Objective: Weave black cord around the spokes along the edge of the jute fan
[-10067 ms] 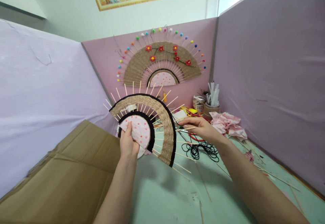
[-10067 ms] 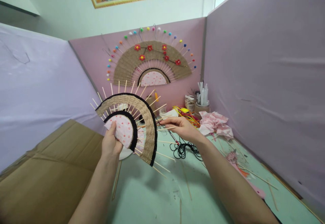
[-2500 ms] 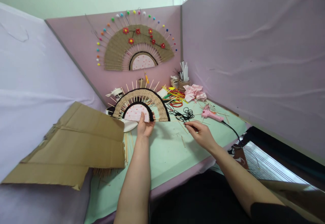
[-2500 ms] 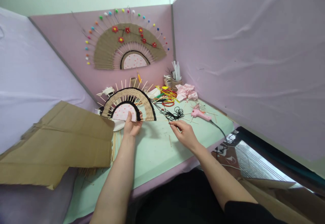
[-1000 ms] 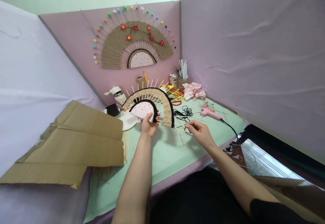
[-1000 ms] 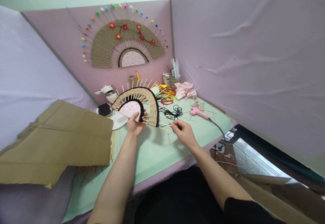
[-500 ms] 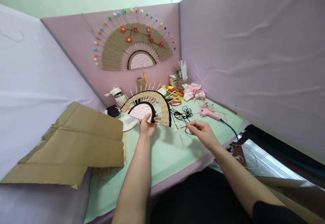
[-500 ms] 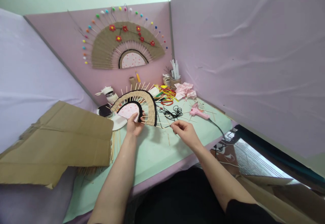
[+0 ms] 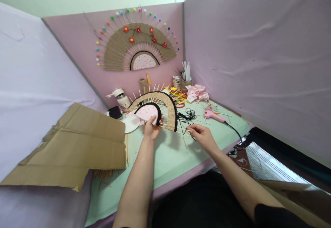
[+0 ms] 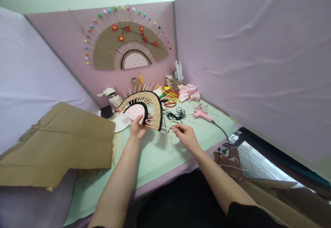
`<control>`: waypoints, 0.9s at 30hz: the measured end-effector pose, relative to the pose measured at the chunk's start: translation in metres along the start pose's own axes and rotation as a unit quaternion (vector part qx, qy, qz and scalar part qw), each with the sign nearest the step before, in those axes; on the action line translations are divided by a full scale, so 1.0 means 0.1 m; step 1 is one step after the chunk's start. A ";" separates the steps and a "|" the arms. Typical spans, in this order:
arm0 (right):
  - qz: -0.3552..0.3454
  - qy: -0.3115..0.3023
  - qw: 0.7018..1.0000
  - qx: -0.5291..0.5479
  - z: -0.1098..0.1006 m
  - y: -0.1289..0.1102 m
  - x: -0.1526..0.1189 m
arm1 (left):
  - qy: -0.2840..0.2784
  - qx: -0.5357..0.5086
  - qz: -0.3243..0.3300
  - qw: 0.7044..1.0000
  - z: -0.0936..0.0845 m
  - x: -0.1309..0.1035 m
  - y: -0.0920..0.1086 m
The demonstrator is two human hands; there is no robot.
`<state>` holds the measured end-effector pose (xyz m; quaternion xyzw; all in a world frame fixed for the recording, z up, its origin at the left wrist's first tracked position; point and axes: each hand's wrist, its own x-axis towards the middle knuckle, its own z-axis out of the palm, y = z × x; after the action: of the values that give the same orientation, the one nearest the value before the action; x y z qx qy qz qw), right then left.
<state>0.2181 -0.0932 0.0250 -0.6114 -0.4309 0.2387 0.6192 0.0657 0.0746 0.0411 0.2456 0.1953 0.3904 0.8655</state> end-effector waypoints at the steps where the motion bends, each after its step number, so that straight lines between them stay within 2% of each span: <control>1: 0.008 -0.005 1.000 0.012 0.04 0.00 0.00 | 0.000 0.000 -0.005 1.000 0.01 0.00 -0.02; 8: 0.072 -0.060 0.989 0.116 0.26 0.08 0.03 | -0.007 0.015 -0.051 0.999 0.07 -0.02 -0.20; 12: 0.070 -0.010 0.991 0.111 0.23 0.15 0.05 | -0.007 0.020 -0.058 0.998 0.08 -0.03 -0.22; 16: 0.036 0.042 0.996 0.069 0.15 0.12 0.03 | -0.005 0.023 -0.048 0.999 0.07 -0.02 -0.20; 21: 0.003 0.065 0.997 0.039 0.08 0.09 0.00 | 0.002 0.034 -0.037 0.999 0.05 -0.01 -0.17; 27: -0.014 0.064 0.998 0.013 -0.01 0.09 0.02 | 0.002 0.051 -0.038 0.998 0.04 -0.02 -0.14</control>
<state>0.2223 -0.0907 0.0167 -0.6110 -0.3963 0.1961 0.6566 0.0750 0.0642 0.0362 0.2810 0.2259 0.3470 0.8658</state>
